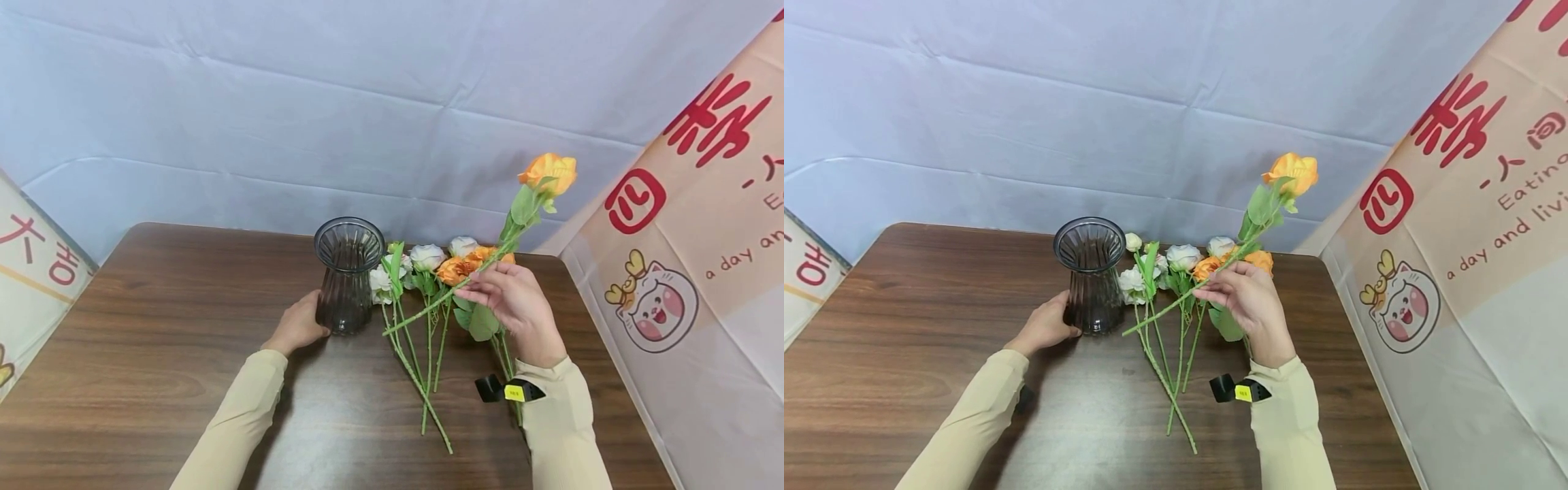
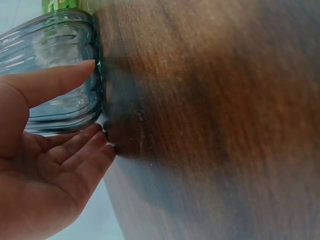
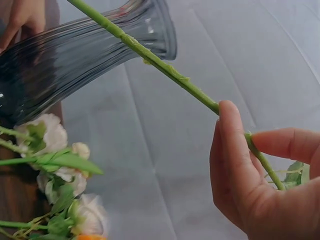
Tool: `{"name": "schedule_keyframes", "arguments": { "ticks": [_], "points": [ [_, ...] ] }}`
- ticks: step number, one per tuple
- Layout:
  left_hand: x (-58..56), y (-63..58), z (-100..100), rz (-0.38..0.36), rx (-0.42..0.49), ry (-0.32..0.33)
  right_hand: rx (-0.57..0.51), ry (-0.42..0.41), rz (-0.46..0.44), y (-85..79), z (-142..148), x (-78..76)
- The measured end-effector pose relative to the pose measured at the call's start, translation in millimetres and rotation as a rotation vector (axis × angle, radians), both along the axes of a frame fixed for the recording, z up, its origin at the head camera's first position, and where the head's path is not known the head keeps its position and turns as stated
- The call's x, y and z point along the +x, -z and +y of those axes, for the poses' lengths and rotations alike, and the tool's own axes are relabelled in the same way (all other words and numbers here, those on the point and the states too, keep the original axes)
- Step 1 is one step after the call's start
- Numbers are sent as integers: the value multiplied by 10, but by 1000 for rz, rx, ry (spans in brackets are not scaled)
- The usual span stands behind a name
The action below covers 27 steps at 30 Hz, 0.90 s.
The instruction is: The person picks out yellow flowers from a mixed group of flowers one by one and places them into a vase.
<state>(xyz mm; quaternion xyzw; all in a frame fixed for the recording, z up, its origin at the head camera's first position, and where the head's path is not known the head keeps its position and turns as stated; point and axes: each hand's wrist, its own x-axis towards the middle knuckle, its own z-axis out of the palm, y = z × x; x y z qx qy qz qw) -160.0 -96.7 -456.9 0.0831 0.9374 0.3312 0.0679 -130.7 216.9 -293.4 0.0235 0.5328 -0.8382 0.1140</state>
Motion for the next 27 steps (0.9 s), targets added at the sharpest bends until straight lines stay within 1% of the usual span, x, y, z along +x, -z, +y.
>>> {"name": "schedule_keyframes", "arguments": {
  "ticks": [7, 16, 22, 27],
  "points": [
    [1, -10, -1, -10, -6, -3, -53, 7, 40, -145, -62, -37],
    [21, -35, 0, -17, -6, 2, -133, 71, 38, -272, -166, -18],
    [14, -28, 4, -17, -11, 3, -124, 98, 31, -330, -205, -29],
    [16, -25, 3, -10, -6, 5, -125, 88, 33, -382, -229, -68]
  ]
}}
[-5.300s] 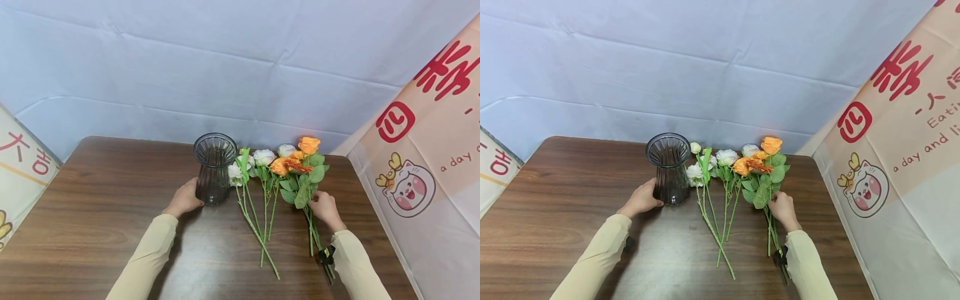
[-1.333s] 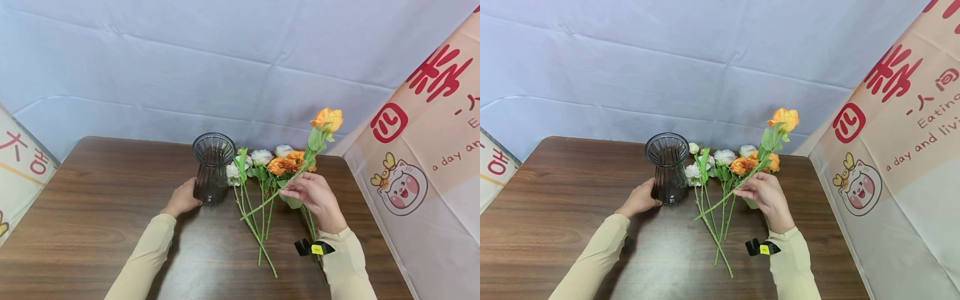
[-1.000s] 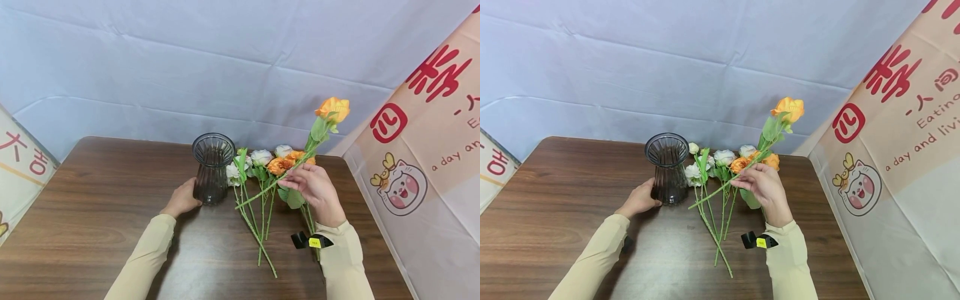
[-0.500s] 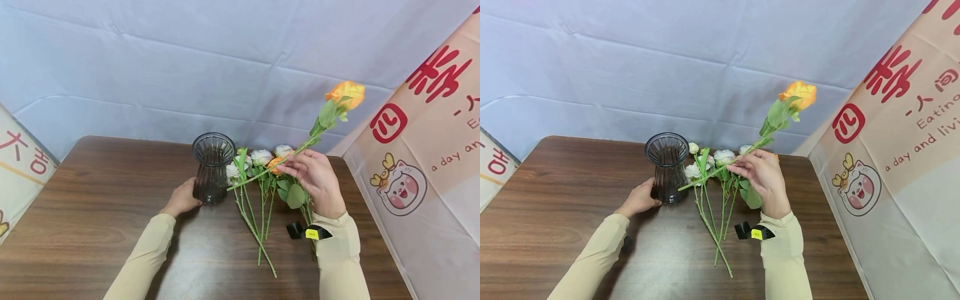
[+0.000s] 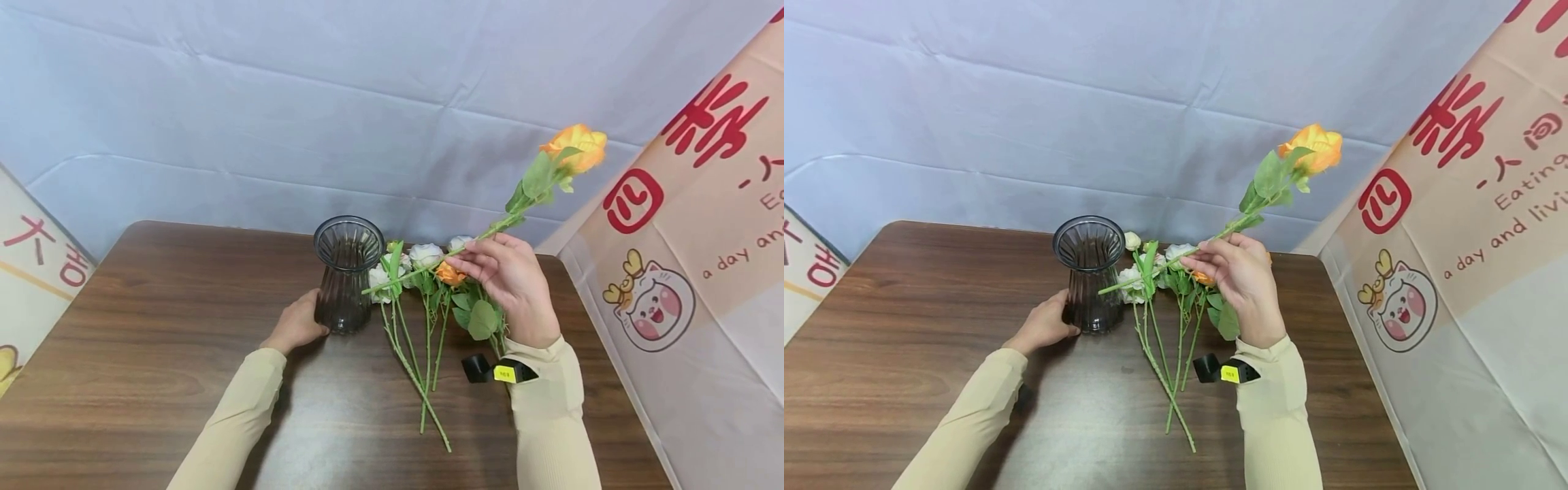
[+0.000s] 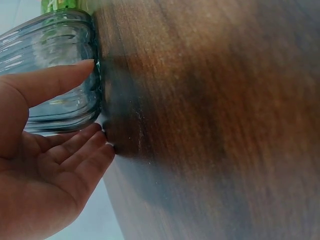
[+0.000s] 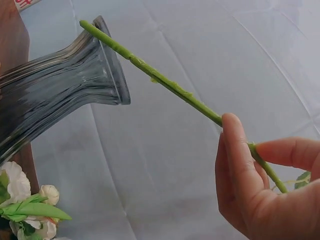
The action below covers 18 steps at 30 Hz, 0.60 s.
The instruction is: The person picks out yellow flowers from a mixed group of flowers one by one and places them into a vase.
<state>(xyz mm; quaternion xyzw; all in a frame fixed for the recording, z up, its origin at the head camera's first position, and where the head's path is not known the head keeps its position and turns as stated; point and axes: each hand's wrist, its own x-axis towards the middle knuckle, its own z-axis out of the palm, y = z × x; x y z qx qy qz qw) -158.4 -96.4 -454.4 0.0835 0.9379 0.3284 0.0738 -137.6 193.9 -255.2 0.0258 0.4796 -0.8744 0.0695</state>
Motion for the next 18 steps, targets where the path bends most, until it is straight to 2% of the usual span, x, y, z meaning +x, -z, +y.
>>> {"name": "schedule_keyframes", "arguments": {
  "ticks": [13, 18],
  "points": [
    [1, -2, -10, 33, -8, 14, -2, 8, 20, -245, -107, -167],
    [2, -3, -8, 21, -9, 11, 0, 16, 31, -317, -144, -240]
  ]
}}
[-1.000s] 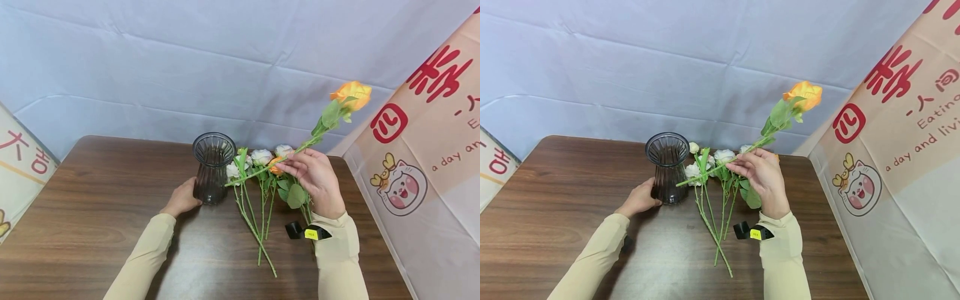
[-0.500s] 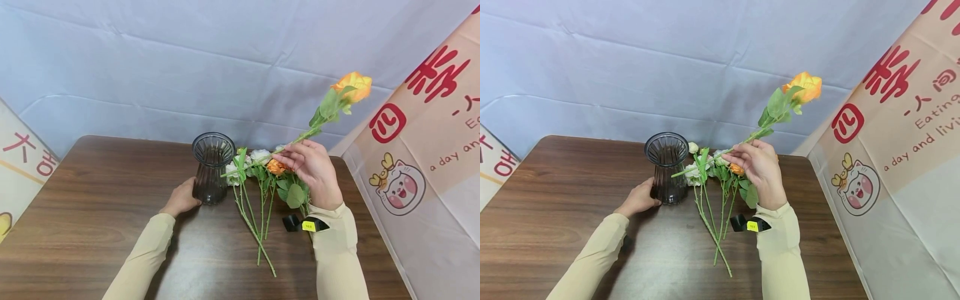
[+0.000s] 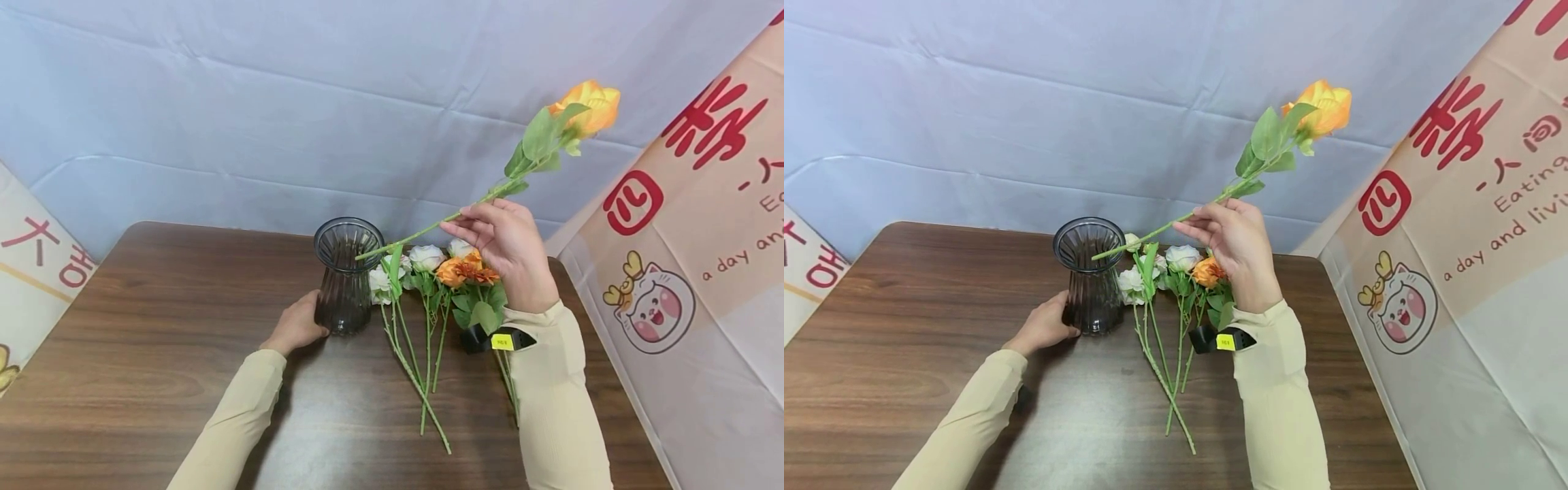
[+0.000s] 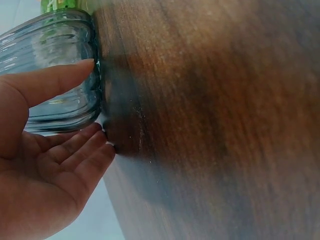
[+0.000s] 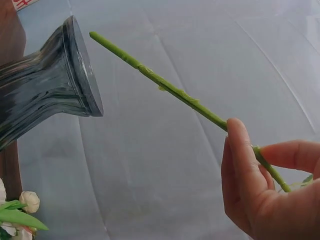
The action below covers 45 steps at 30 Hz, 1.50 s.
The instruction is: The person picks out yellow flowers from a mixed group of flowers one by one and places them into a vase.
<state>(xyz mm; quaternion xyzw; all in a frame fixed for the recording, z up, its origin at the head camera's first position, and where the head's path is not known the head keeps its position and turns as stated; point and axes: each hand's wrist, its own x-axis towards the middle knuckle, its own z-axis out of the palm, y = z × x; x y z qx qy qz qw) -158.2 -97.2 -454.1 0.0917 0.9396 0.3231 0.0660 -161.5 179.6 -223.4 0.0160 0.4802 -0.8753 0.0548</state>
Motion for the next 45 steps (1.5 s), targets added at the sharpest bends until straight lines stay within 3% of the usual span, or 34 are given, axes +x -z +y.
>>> {"name": "schedule_keyframes", "arguments": {
  "ticks": [5, 12, 31, 45],
  "points": [
    [5, 0, 4, -4, 5, -3, 20, 29, 0, -9, -48, -54],
    [2, 13, 3, 3, 5, 0, 133, 38, 7, 85, -148, -91],
    [2, 22, -3, 16, 14, 3, 411, -43, 64, 285, -426, -61],
    [-16, 20, -2, 3, 1, 7, 509, -148, 106, 464, -544, -83]
  ]
}}
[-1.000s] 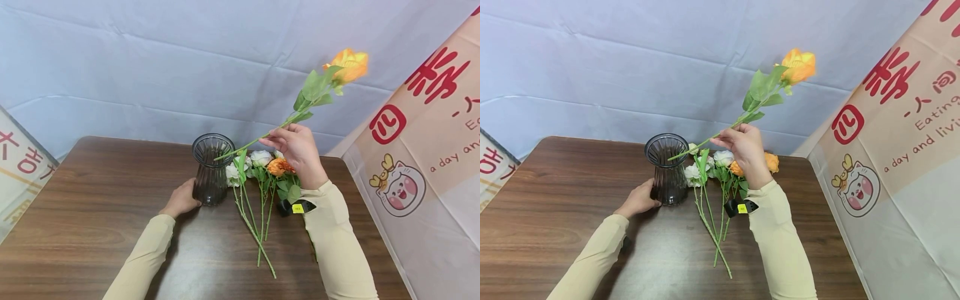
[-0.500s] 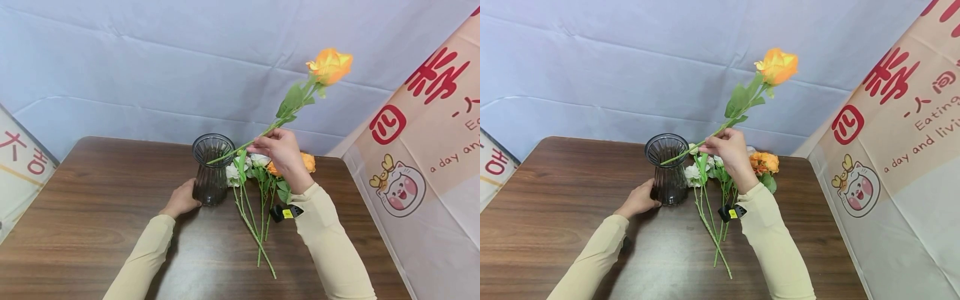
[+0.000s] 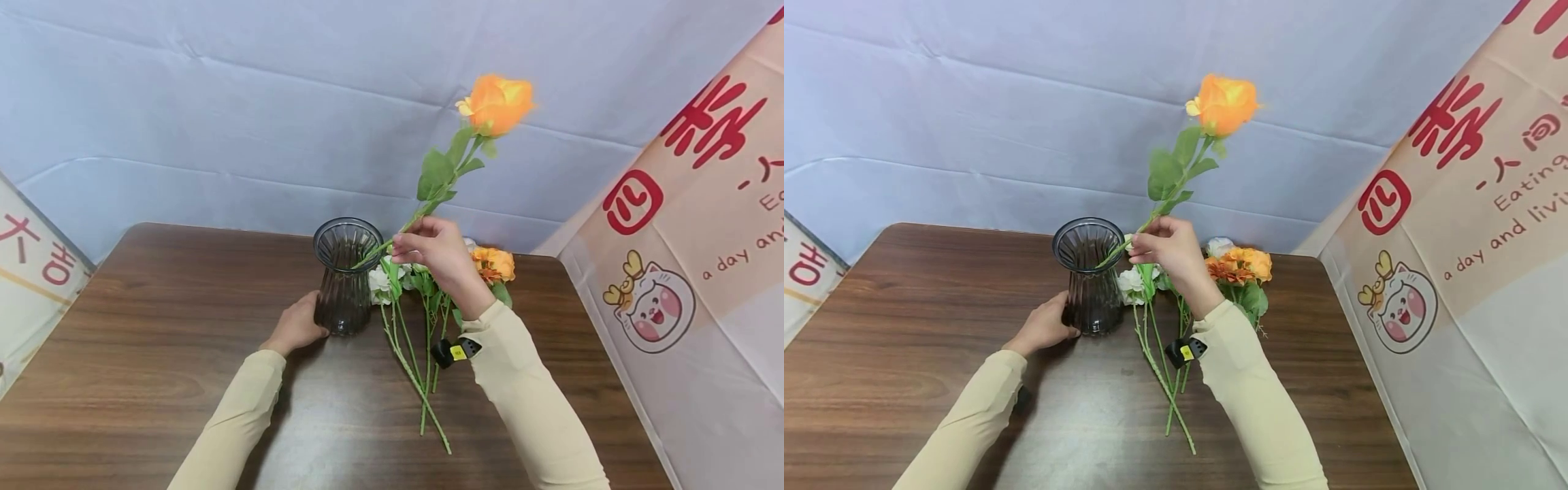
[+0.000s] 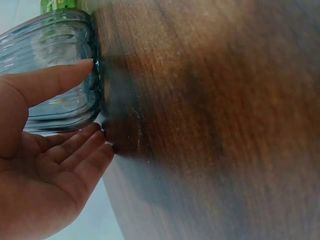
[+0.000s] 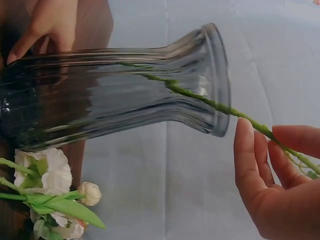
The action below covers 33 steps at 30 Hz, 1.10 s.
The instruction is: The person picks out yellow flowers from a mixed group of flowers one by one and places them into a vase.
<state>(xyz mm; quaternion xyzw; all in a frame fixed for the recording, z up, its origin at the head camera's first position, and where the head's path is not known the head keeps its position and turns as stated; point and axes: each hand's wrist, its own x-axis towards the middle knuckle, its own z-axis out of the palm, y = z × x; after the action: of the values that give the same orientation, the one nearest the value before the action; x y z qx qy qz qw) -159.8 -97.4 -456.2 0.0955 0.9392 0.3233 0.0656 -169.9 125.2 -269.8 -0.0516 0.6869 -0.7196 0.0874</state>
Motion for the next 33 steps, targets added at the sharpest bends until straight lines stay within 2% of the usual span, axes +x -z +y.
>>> {"name": "schedule_keyframes", "arguments": {
  "ticks": [11, 17, 28, 33],
  "points": [
    [-7, 22, -7, -18, 1, -3, 31, -76, -12, 150, -87, -22],
    [-1, 29, -3, -27, 8, -10, 98, -90, -26, 198, -79, -18],
    [9, 11, 2, -20, 4, -15, 93, -96, -43, 223, 44, -3],
    [13, 9, 2, -19, 4, -15, 132, -90, -43, 236, 139, 13]
  ]
}}
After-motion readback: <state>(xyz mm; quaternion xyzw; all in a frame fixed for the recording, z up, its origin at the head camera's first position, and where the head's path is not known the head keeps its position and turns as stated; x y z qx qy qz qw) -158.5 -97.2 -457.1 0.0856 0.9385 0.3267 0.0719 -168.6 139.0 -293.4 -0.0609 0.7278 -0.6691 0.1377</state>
